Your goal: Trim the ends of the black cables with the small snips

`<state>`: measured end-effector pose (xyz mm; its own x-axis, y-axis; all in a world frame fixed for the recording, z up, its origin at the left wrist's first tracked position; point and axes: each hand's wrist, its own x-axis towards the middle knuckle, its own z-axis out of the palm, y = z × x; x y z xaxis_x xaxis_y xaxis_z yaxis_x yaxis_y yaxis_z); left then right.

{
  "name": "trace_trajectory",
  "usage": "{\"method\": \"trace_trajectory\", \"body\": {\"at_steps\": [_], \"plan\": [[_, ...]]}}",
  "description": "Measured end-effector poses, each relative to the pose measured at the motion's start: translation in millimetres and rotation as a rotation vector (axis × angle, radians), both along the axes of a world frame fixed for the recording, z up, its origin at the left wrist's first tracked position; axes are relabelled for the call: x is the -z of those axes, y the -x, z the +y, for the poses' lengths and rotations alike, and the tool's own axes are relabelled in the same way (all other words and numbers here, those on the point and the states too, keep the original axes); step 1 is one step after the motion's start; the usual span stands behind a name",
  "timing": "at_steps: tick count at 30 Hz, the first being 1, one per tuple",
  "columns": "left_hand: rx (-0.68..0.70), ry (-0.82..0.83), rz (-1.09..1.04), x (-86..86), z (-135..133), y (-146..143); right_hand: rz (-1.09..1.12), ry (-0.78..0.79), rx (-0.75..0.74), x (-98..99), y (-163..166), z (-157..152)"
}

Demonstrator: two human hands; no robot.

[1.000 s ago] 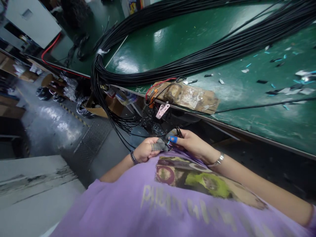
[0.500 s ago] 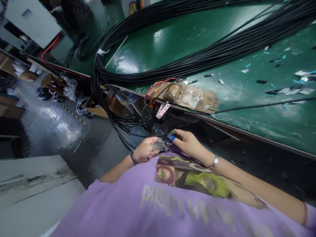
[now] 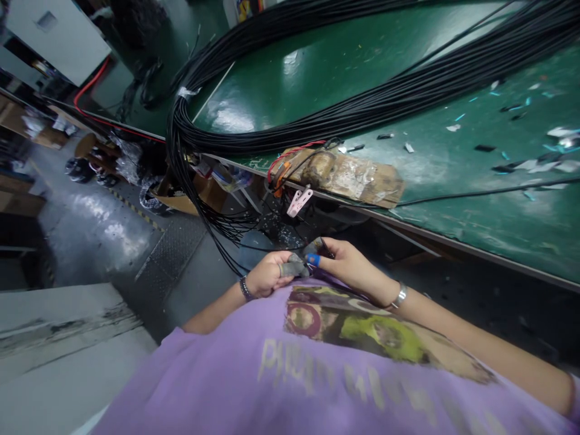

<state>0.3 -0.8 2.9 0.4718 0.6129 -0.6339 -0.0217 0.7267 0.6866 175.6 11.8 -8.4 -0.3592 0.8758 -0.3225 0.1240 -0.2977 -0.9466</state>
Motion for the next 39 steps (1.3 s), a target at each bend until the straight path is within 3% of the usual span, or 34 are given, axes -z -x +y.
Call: {"method": "trace_trajectory", "body": {"at_steps": [5, 8, 11, 15, 18, 25, 32, 39], "plan": [[-0.017, -0.018, 0.011, 1.7, 1.0, 0.0, 0.086, 0.044, 0.039, -7.6, -2.1, -0.2], [-0.018, -0.020, 0.022, 0.7, 1.3, -0.2, 0.033, -0.044, 0.012, -8.9, -4.4, -0.8], [-0.015, -0.028, 0.049, -0.2, 1.2, -0.7, -0.103, -0.275, -0.023, -10.0, -8.0, -3.3], [-0.030, -0.065, 0.099, 1.4, -0.4, -2.2, -0.337, -0.709, -0.173, -16.7, -12.7, -7.5], [-0.056, -0.111, 0.087, 4.1, -1.9, -4.0, -0.348, -0.832, -0.258, -19.2, -11.3, -7.7], [-0.057, -0.190, 0.064, 4.5, -1.5, -7.4, -0.248, -0.503, -0.035, -0.2, 2.0, -0.2], [-0.038, -0.098, 0.188, -7.3, 1.4, -7.6, -0.201, -0.429, 0.126, -10.4, -9.8, 2.4], [0.048, -0.120, 0.112, 1.3, -1.9, -3.9, -0.119, -0.153, -0.224, -6.7, -13.1, 7.6]]}}
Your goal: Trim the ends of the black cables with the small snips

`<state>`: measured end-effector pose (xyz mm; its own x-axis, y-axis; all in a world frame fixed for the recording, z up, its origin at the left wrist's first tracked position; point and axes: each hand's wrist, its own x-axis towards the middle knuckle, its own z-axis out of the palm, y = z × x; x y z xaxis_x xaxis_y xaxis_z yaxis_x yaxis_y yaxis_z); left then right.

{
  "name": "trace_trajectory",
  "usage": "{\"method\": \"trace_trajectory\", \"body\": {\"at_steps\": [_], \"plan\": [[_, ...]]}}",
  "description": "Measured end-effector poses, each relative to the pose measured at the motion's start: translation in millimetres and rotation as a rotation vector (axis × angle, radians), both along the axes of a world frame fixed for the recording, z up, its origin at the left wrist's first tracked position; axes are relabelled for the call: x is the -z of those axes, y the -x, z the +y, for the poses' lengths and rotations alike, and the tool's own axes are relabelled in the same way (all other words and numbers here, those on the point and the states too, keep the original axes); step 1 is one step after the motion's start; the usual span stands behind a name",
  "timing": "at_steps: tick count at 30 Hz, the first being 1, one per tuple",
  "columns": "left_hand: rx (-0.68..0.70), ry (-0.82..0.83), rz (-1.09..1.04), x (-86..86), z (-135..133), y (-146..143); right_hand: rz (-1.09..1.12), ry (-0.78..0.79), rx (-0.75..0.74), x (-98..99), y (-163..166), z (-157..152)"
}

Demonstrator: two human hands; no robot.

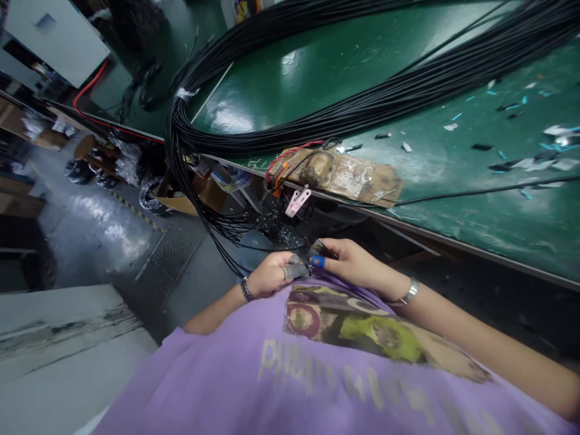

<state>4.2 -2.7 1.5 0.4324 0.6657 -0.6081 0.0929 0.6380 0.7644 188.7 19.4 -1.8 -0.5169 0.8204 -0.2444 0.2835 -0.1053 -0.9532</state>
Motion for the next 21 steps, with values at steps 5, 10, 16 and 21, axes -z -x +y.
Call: {"method": "trace_trajectory", "body": {"at_steps": [5, 10, 16, 21], "plan": [[0.012, -0.234, 0.017, 4.9, -0.3, -1.8, -0.029, 0.011, -0.018, 4.3, 3.2, -5.1], [0.036, -0.198, -0.022, -1.9, 0.3, -0.9, -0.039, -0.045, 0.022, 6.1, 12.0, -7.4], [0.058, -0.113, 0.008, 0.4, -0.8, 5.6, -0.011, -0.050, 0.129, 14.2, 14.7, -7.4], [0.020, -0.088, 0.037, 1.4, -0.3, 4.7, 0.059, -0.007, 0.083, 7.2, 8.0, -7.6]]}}
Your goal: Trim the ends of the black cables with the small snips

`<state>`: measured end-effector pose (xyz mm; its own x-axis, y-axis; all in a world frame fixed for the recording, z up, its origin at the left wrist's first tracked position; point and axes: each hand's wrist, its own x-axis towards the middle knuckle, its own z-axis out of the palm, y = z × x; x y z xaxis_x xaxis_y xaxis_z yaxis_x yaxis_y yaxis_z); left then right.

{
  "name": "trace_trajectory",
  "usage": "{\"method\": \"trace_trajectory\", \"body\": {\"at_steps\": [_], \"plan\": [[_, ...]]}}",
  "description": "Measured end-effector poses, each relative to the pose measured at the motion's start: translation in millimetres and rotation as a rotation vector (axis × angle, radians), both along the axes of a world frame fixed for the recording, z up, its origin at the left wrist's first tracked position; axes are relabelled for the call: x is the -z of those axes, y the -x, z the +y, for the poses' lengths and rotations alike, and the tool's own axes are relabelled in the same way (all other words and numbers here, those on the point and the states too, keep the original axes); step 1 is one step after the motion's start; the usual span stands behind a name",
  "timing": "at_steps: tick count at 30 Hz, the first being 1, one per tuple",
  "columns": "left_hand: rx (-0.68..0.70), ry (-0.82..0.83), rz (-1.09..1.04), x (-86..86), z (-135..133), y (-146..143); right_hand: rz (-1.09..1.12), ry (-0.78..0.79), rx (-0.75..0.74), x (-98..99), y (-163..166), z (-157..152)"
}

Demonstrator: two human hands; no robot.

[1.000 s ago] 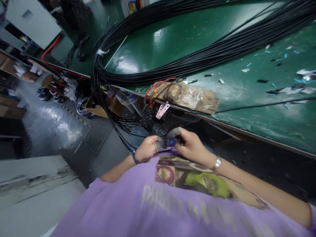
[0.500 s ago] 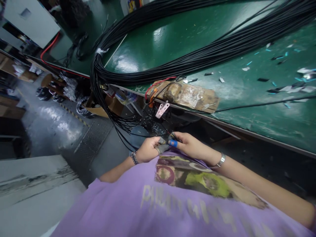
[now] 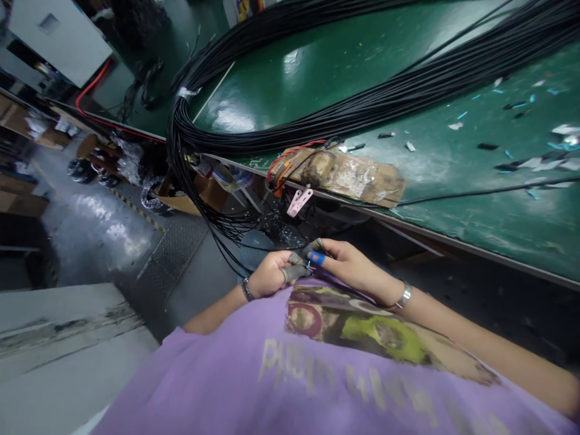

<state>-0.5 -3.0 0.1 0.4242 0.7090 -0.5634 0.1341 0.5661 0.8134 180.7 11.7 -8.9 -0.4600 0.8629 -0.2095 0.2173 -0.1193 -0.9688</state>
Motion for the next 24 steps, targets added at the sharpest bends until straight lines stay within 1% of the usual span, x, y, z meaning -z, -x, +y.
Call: {"method": "trace_trajectory", "body": {"at_steps": [4, 7, 10, 13, 15, 18, 24], "plan": [[-0.035, 0.016, 0.019, -2.0, 1.2, -1.7, -0.029, -0.038, -0.027, -9.7, -4.7, -0.5], [-0.048, 0.032, 0.005, -3.0, 1.5, -2.2, -0.041, -0.023, 0.017, -14.9, -5.8, 0.7], [-0.031, 0.053, -0.038, -2.4, 1.0, -1.6, -0.017, 0.051, 0.053, -16.0, -4.3, 2.9], [-0.016, 0.071, -0.065, -0.9, 0.5, -0.7, 0.038, 0.186, 0.000, -13.6, -1.6, 4.2], [-0.023, 0.075, -0.069, -0.5, 0.5, -0.5, 0.051, 0.229, -0.038, -11.6, 0.3, 3.8], [-0.045, 0.072, -0.055, -1.3, 0.9, -1.4, 0.002, 0.176, -0.051, -8.8, 2.2, 2.1], [-0.100, 0.027, -0.050, -2.3, 1.1, -3.6, -0.021, 0.060, 0.000, -6.5, -0.1, -2.6]]}}
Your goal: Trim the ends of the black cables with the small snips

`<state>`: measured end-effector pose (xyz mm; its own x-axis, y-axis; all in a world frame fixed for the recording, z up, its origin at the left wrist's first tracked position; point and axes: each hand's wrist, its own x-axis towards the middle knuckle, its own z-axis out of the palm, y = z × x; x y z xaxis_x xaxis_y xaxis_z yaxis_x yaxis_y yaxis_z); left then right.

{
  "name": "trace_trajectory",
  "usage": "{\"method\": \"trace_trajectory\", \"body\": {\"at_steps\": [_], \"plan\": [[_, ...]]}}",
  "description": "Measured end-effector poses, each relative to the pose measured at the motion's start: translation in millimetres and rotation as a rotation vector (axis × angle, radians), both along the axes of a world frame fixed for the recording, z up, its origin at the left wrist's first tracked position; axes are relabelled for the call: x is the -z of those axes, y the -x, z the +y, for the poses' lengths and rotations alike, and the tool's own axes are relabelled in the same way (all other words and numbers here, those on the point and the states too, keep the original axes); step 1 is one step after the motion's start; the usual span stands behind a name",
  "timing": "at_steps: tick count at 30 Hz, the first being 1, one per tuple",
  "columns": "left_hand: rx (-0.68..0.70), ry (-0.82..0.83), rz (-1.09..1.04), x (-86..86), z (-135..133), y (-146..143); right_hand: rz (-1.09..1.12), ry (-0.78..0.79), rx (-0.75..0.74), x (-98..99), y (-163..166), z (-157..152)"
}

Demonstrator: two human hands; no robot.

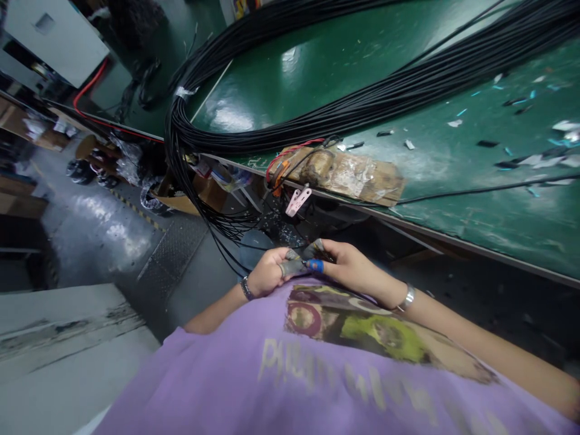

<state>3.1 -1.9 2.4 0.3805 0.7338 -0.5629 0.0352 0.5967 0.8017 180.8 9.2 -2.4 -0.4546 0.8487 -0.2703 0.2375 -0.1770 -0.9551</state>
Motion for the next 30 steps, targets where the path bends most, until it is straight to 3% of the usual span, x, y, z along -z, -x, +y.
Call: {"method": "trace_trajectory", "body": {"at_steps": [4, 14, 21, 26, 30], "plan": [[0.006, 0.005, 0.008, 0.2, 0.2, 0.2, 0.005, -0.016, 0.022, -1.5, -1.6, -1.4], [0.071, 0.049, -0.020, 0.1, -2.7, 1.9, -0.048, 0.141, 0.014, 8.8, 9.5, -0.2], [0.041, 0.066, -0.051, 3.0, -0.4, 2.7, 0.082, 0.263, 0.090, 10.0, 9.3, -3.9], [-0.039, 0.081, -0.053, 4.4, 0.3, 1.6, 0.034, 0.123, 0.087, 4.6, 4.3, -2.2], [-0.016, 0.068, -0.037, 3.0, -0.2, 1.4, 0.032, -0.011, -0.003, 1.2, 1.1, 0.5]]}}
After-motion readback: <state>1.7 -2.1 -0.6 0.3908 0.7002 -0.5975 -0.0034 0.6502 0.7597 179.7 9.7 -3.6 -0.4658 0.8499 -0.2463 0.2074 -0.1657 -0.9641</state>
